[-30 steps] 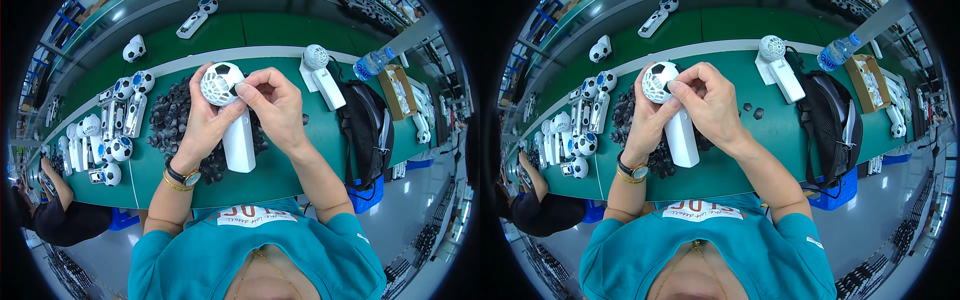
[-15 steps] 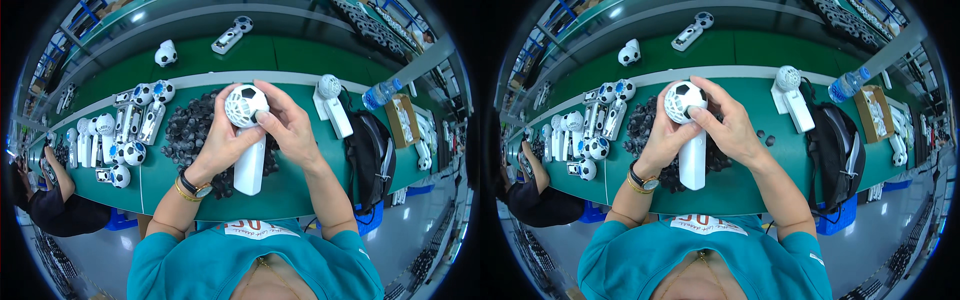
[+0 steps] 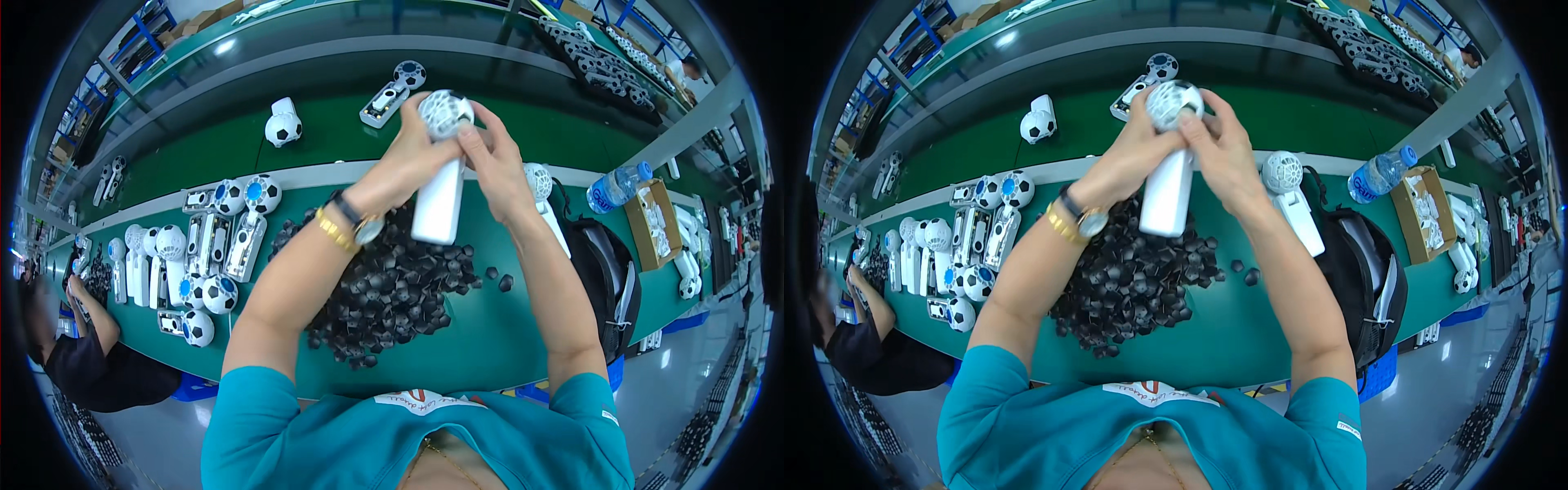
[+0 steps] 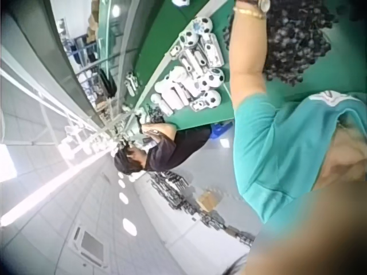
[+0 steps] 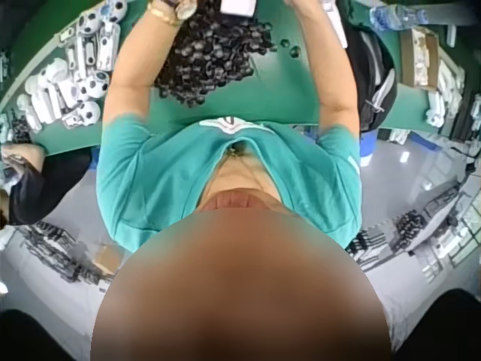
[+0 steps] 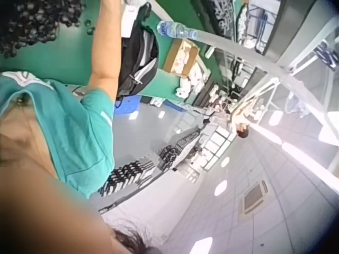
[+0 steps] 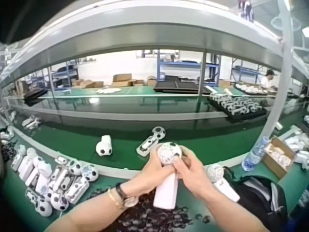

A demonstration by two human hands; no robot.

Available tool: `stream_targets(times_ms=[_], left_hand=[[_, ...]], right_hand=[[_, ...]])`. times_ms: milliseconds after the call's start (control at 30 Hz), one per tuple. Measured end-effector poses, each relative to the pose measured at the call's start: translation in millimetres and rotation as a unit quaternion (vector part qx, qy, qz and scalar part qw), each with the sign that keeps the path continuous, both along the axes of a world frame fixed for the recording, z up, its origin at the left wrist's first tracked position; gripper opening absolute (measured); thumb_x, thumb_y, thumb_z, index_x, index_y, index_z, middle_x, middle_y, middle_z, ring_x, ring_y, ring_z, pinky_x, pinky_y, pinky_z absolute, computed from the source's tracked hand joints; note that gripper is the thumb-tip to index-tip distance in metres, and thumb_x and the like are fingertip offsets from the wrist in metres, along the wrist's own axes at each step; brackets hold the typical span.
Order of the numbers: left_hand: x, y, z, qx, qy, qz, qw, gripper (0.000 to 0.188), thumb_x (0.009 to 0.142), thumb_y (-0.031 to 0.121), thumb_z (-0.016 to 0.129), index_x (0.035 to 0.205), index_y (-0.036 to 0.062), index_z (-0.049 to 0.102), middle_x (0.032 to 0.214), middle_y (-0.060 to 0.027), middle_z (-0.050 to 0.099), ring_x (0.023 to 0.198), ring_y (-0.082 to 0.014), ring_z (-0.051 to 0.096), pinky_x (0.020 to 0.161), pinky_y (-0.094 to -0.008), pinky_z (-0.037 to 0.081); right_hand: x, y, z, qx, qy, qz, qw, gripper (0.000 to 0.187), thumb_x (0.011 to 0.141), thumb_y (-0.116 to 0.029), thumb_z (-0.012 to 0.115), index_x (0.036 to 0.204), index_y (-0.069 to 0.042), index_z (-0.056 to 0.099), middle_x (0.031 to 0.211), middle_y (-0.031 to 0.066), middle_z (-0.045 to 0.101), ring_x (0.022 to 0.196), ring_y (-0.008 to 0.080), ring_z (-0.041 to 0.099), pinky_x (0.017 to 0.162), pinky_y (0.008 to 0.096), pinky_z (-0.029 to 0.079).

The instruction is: Assembling soccer ball toy fans by inserting small black components into the ball housing at a factory workbench.

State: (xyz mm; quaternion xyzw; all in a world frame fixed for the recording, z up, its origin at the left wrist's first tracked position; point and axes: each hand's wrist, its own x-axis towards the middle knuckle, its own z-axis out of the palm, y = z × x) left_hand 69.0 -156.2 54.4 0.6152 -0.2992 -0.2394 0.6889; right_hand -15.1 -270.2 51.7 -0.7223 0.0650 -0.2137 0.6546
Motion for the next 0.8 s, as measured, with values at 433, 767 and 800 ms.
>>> stream_targets(times_ms=[433, 767, 800], left_hand=[[125, 14, -21, 0.342, -0.523, 0.140, 0.768, 0.062, 0.079, 0.037, 0.070, 0.132, 0.0123, 0.050, 0.135, -0.0290, 0.040, 0.125, -0.0445, 0.040, 0.101, -0.0488, 0.040], [152, 102, -44, 0.470, -0.457, 0.143, 0.742, 0.038, 0.071, 0.032, 0.071, 0.104, 0.0147, 0.065, 0.096, -0.0189, 0.064, 0.083, -0.0368, 0.066, 0.074, -0.0450, 0.054], [151, 109, -45, 0.432, -0.473, 0.152, 0.753, 0.036, 0.071, 0.031, 0.070, 0.102, 0.0148, 0.066, 0.097, -0.0192, 0.063, 0.084, -0.0368, 0.066, 0.072, -0.0452, 0.054]], right_hand=[[108, -147, -49, -0.123, 0.343, -0.151, 0.919, 0.056, 0.087, -0.034, 0.062, 0.133, -0.007, 0.046, 0.114, 0.0154, 0.061, 0.102, 0.0283, 0.063, 0.072, 0.0373, 0.054], [138, -88, -42, -0.593, 0.163, -0.102, 0.782, 0.044, 0.089, -0.038, 0.057, 0.129, -0.019, 0.054, 0.107, 0.0180, 0.063, 0.099, 0.0357, 0.062, 0.081, 0.0439, 0.050], [139, -76, -47, -0.577, 0.190, -0.050, 0.792, 0.045, 0.090, -0.041, 0.055, 0.131, -0.021, 0.053, 0.103, 0.0176, 0.065, 0.089, 0.0332, 0.064, 0.078, 0.0422, 0.050]])
